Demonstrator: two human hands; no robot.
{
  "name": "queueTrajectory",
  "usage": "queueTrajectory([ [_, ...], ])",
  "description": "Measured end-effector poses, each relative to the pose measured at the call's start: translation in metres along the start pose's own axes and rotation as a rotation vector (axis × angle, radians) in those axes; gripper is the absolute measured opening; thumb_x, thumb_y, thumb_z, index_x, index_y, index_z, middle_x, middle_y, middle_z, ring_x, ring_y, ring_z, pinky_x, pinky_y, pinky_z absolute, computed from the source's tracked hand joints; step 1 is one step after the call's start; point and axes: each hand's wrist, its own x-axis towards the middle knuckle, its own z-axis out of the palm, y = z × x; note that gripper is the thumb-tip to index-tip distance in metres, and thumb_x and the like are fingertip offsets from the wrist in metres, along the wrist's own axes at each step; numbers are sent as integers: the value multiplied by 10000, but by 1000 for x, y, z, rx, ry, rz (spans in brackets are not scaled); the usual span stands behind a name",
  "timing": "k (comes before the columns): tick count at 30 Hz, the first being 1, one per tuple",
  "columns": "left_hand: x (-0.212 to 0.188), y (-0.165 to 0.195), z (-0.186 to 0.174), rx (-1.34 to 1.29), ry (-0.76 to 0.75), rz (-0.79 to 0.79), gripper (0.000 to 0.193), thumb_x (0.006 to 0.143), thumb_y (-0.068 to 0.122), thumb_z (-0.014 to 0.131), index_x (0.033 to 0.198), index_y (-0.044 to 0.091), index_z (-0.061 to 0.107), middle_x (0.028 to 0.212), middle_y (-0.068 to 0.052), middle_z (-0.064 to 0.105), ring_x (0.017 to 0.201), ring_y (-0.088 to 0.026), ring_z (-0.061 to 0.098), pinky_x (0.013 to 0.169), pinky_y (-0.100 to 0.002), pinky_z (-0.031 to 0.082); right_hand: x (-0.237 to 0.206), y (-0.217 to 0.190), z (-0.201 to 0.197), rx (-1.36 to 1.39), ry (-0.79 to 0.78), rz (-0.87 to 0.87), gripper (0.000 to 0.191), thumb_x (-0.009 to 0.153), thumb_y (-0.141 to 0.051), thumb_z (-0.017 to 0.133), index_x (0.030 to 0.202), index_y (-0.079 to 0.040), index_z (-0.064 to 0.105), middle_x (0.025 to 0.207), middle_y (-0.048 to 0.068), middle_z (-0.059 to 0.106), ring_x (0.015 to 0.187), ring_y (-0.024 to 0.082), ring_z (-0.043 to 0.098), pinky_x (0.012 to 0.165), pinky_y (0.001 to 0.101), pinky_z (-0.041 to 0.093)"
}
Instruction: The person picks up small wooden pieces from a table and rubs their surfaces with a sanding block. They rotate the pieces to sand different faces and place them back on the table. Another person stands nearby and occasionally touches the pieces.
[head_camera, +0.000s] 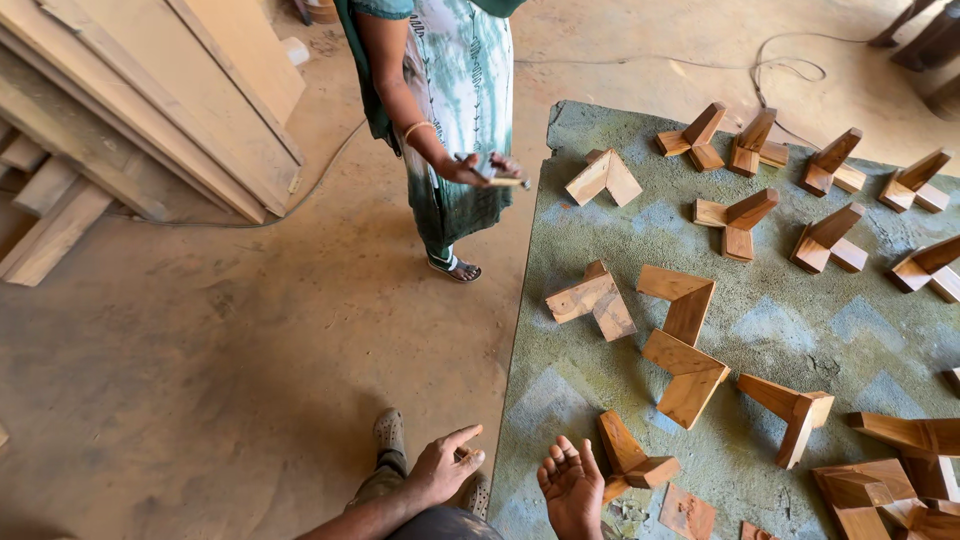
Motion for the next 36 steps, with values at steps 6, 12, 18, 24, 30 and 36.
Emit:
queueTrajectory([
  [6,44,3,-56,88,-178,42,536,952,319,708,1428,106,584,1122,-134,756,970,-187,724,885,-325,563,11,28,34,54,119,-91,479,1001,-572,509,1067,-124,667,878,-2,656,762,167,612,730,341,519],
  [12,83,-3,-120,-10,-203,61,564,942,333,700,1443,113,559,1024,-83,763,874,-158,731,812,-316,591,8,67,97,94,115,-140,459,1014,-548,516,1078,-115,655,898,-2,667,784,177,623,754,339,517],
  [18,108,-21,-170,-21,-198,100,553,940,340,709,1428,112,583,926,-66,767,845,-141,724,813,-314,587,16,78,158,65,152,-177,462,1016,-552,516,1113,-120,648,918,-3,653,808,172,617,774,349,512],
  [24,132,-22,-181,-53,-214,119,550,950,326,714,1429,89,583,970,-63,767,876,-130,724,838,-314,579,26,69,170,59,206,-221,478,1021,-558,498,1131,-114,636,956,2,645,842,172,622,800,362,515],
  [30,171,7,-182,-89,-214,70,558,944,342,693,1435,103,577,949,-68,768,867,-150,722,832,-324,587,64,44,173,50,243,-199,463,1025,-547,506,1141,-123,651,955,-10,644,837,168,607,811,351,500],
  [36,225,49,-187,-13,-116,137,540,942,352,703,1415,110,607,962,-71,767,892,-158,726,856,-323,579,119,-8,218,59,76,-208,453,1025,-544,526,1110,-114,641,925,8,647,815,181,605,777,358,510],
])
